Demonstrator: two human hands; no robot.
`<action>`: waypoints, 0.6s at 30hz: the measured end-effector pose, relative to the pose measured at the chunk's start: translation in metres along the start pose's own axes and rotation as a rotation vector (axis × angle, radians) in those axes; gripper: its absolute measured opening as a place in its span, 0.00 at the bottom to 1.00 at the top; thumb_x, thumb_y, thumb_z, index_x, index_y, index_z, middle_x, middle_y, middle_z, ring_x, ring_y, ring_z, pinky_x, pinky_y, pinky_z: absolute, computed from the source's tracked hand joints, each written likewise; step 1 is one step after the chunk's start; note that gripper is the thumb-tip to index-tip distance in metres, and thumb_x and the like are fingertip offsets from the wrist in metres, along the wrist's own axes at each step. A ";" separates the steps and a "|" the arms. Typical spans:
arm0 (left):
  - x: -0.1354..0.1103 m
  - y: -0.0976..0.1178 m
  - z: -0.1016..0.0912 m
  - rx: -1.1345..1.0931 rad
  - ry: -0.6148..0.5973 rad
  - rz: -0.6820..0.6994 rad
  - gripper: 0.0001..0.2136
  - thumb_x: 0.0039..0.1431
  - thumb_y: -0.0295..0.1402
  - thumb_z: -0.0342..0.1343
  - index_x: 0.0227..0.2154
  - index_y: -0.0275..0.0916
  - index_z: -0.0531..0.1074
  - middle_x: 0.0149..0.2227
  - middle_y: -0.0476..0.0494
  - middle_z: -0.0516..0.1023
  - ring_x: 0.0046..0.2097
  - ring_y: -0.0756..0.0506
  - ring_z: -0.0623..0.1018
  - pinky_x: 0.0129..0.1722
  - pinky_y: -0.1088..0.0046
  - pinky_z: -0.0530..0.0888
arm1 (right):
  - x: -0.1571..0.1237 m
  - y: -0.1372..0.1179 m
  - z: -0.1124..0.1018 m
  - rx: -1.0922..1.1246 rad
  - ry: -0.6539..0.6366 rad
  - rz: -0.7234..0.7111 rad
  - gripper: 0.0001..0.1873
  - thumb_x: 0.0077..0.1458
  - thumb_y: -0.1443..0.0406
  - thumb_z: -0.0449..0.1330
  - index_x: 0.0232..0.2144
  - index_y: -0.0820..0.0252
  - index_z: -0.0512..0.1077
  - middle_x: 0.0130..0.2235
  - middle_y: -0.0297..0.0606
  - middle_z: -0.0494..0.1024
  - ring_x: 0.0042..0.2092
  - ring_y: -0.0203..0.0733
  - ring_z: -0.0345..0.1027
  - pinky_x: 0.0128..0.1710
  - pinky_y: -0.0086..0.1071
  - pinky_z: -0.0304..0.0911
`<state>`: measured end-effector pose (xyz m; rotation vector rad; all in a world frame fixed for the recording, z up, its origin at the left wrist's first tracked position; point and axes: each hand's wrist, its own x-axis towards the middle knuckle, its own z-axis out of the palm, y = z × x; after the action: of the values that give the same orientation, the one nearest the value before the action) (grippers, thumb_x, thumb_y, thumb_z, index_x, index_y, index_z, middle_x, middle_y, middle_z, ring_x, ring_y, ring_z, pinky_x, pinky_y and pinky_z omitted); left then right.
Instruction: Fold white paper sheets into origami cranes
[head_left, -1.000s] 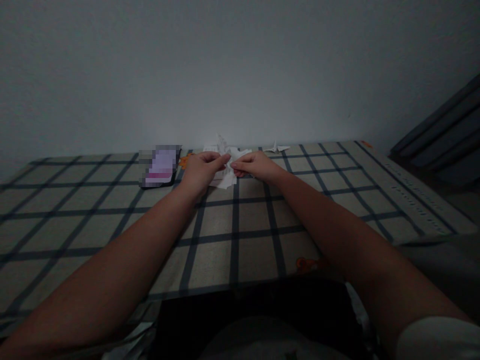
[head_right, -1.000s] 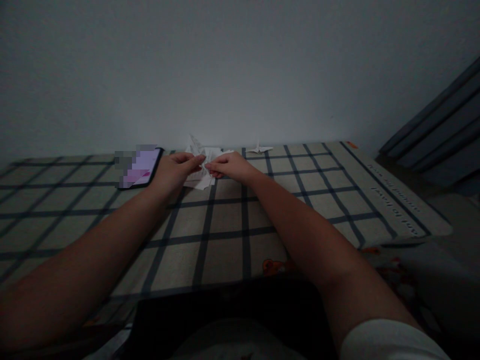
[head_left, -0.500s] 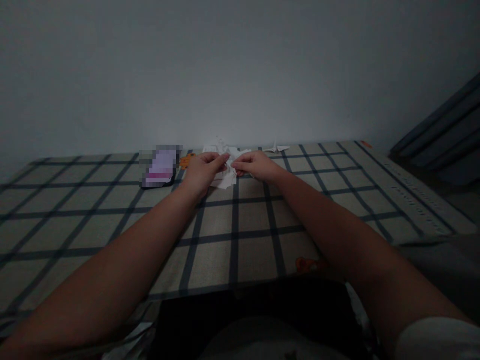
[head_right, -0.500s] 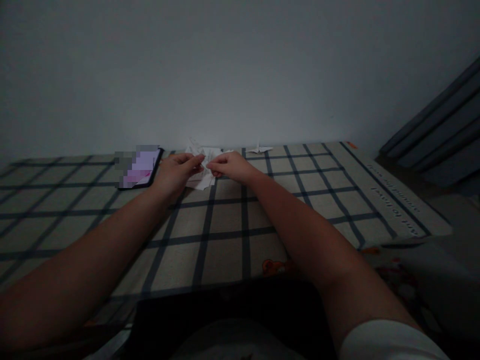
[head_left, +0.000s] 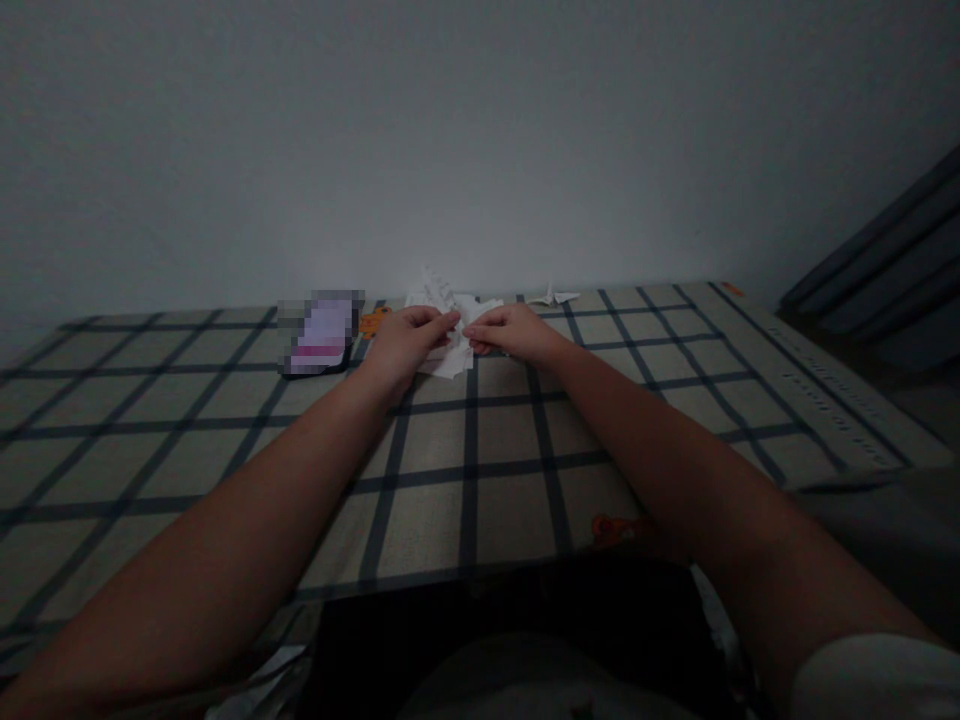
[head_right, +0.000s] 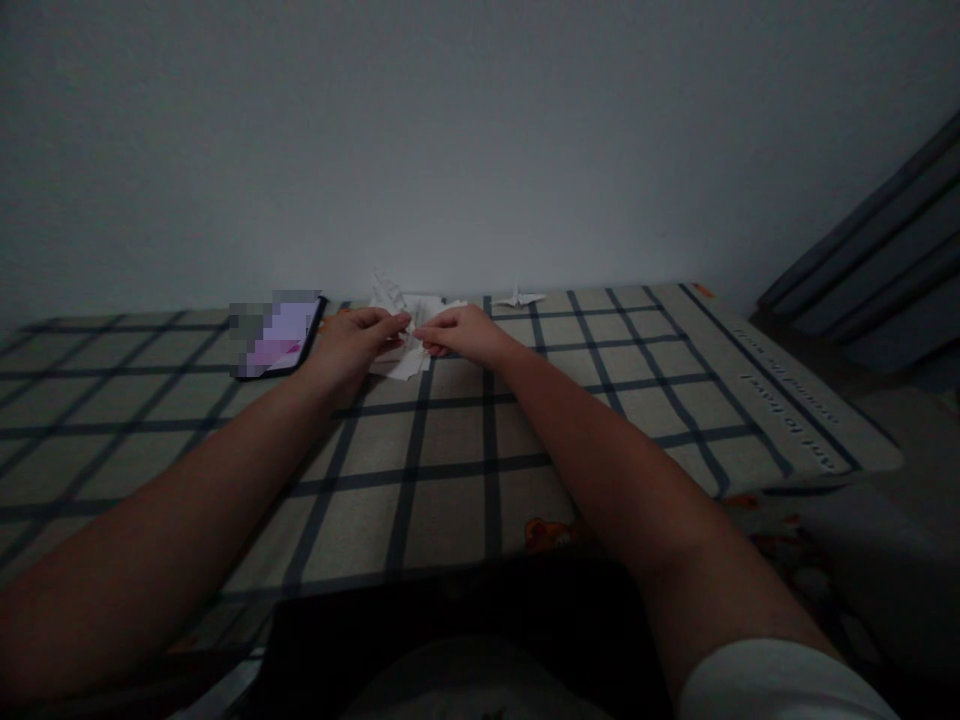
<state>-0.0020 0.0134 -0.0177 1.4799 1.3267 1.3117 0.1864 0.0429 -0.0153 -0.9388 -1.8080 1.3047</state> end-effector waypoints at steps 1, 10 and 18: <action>0.000 0.001 0.000 0.027 0.014 0.010 0.16 0.48 0.45 0.67 0.21 0.36 0.76 0.22 0.49 0.72 0.25 0.52 0.69 0.26 0.75 0.63 | 0.000 0.000 0.000 0.003 -0.004 0.010 0.09 0.53 0.63 0.67 0.25 0.64 0.76 0.27 0.37 0.79 0.28 0.32 0.69 0.33 0.26 0.67; 0.001 0.000 0.003 -0.101 -0.051 -0.084 0.16 0.42 0.42 0.71 0.22 0.36 0.73 0.22 0.50 0.71 0.25 0.52 0.69 0.26 0.75 0.63 | -0.005 -0.005 -0.001 -0.013 -0.007 0.004 0.09 0.53 0.64 0.65 0.25 0.64 0.76 0.27 0.36 0.78 0.29 0.31 0.69 0.34 0.26 0.66; 0.000 0.000 0.001 0.036 -0.073 -0.018 0.17 0.46 0.46 0.67 0.23 0.36 0.74 0.21 0.50 0.72 0.23 0.52 0.66 0.24 0.74 0.58 | -0.003 -0.003 0.000 -0.042 -0.014 -0.014 0.09 0.53 0.63 0.64 0.27 0.65 0.77 0.27 0.36 0.78 0.30 0.32 0.69 0.35 0.27 0.65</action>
<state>-0.0013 0.0132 -0.0182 1.5219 1.3202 1.2170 0.1878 0.0396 -0.0131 -0.9405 -1.8561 1.2723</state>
